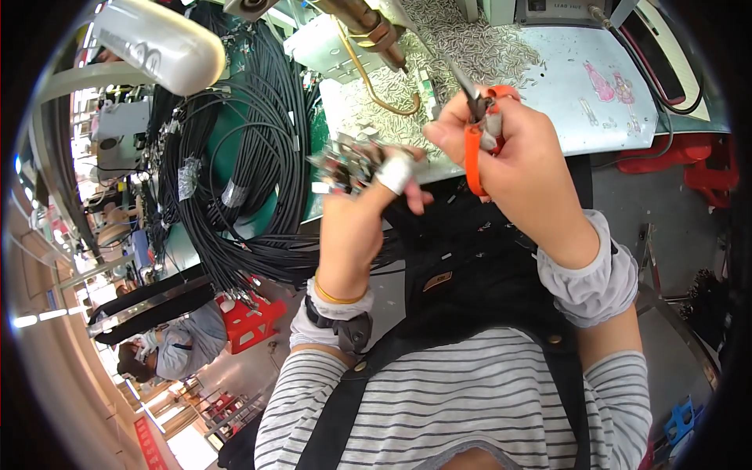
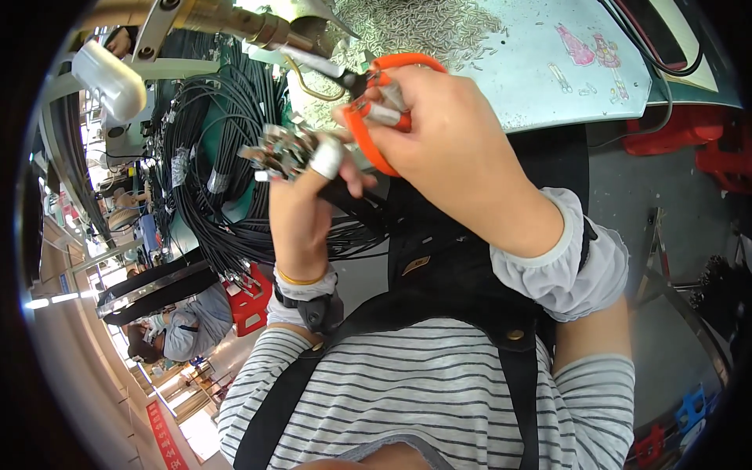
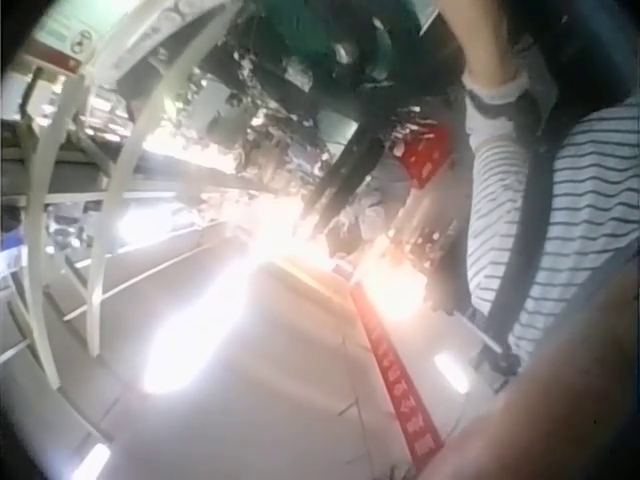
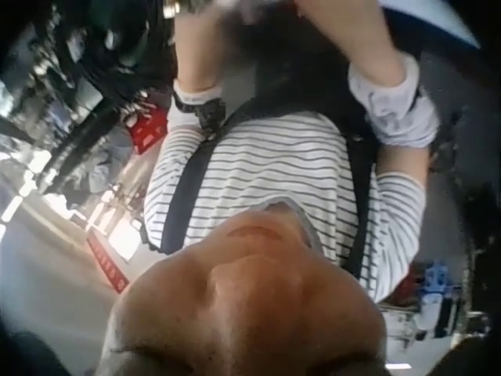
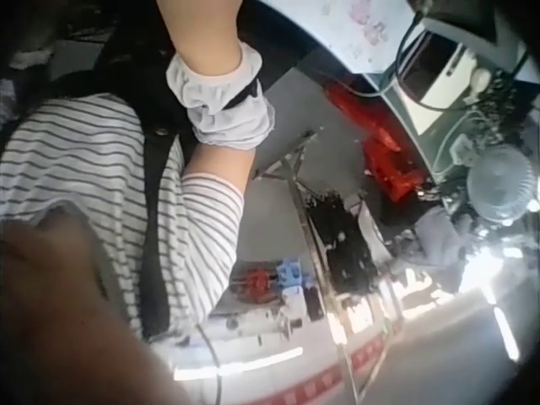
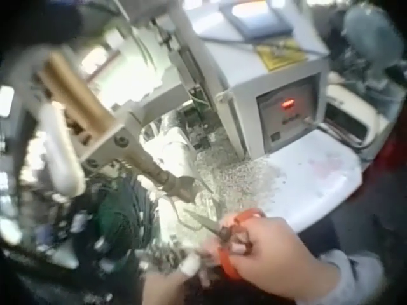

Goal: Assembling electronic components by stripping and connecting wires at a factory workstation.

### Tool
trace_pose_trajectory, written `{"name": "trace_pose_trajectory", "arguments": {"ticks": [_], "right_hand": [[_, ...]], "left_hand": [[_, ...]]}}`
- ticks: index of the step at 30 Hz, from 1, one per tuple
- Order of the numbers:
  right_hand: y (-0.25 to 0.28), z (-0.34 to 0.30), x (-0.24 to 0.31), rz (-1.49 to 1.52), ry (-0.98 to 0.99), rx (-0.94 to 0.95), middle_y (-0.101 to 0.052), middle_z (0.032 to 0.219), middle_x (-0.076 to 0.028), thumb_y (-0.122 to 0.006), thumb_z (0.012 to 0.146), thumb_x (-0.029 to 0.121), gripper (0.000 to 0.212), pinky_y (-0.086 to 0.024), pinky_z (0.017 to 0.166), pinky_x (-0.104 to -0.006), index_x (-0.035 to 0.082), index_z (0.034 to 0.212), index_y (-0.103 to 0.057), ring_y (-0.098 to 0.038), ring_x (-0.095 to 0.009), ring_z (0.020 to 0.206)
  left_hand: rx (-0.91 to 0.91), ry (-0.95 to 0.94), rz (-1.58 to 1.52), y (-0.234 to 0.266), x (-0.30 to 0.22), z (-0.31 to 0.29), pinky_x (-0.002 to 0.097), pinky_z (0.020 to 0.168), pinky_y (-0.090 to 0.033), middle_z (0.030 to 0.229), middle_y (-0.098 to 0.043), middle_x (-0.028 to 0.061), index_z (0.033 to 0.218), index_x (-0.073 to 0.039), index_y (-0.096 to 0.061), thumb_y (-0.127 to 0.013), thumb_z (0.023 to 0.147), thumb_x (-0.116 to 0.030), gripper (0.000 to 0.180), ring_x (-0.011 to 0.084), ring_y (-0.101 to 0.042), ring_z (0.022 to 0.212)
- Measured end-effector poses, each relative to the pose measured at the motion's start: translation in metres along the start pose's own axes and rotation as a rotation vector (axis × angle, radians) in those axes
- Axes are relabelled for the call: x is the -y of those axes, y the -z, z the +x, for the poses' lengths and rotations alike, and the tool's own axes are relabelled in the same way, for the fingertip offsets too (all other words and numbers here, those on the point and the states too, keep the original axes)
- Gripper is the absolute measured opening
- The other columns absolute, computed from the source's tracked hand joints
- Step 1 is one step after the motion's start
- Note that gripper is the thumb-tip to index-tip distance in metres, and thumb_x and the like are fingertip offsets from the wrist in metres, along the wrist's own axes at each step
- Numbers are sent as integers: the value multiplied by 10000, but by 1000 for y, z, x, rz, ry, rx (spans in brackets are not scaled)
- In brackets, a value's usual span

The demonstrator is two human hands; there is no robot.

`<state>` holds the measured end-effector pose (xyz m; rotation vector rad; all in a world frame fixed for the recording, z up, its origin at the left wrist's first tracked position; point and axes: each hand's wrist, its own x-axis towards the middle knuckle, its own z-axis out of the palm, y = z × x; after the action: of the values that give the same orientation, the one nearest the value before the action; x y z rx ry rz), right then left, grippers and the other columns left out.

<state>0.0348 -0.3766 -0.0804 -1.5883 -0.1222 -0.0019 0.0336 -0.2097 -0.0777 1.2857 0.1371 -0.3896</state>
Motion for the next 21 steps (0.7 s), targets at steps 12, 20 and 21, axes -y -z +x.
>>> {"name": "trace_pose_trajectory", "arguments": {"ticks": [12, 20, 21], "right_hand": [[-5, -15, -19, -590, 797, -199, -623, 739, -66, -622, 733, 41, 121, -345, 399, -186, 45, 852, -598, -549, -88, 513], [-9, -28, -25, -471, 673, -118, -641, 779, -57, -658, 627, -38, 279, -401, 415, -219, 53, 884, -598, -557, -143, 489], [-9, -29, -26, -428, 615, -125, -639, 763, -51, -661, 611, -49, 300, -406, 418, -223, 52, 885, -597, -556, -147, 487]], "left_hand": [[90, -7, -212, -6, -3, -22, 264, 438, -430, 718, -535, 102, 989, 21, -486, -523, 769, 20, 224, 155, -506, 535], [84, -54, -134, -8, 2, -24, 197, 388, -272, 663, -466, 56, 970, 17, -489, -517, 770, -6, 204, 75, -354, 459], [66, -19, -123, -9, 2, -23, 191, 386, -251, 646, -442, 54, 971, 20, -486, -515, 767, -12, 208, 69, -329, 450]]}}
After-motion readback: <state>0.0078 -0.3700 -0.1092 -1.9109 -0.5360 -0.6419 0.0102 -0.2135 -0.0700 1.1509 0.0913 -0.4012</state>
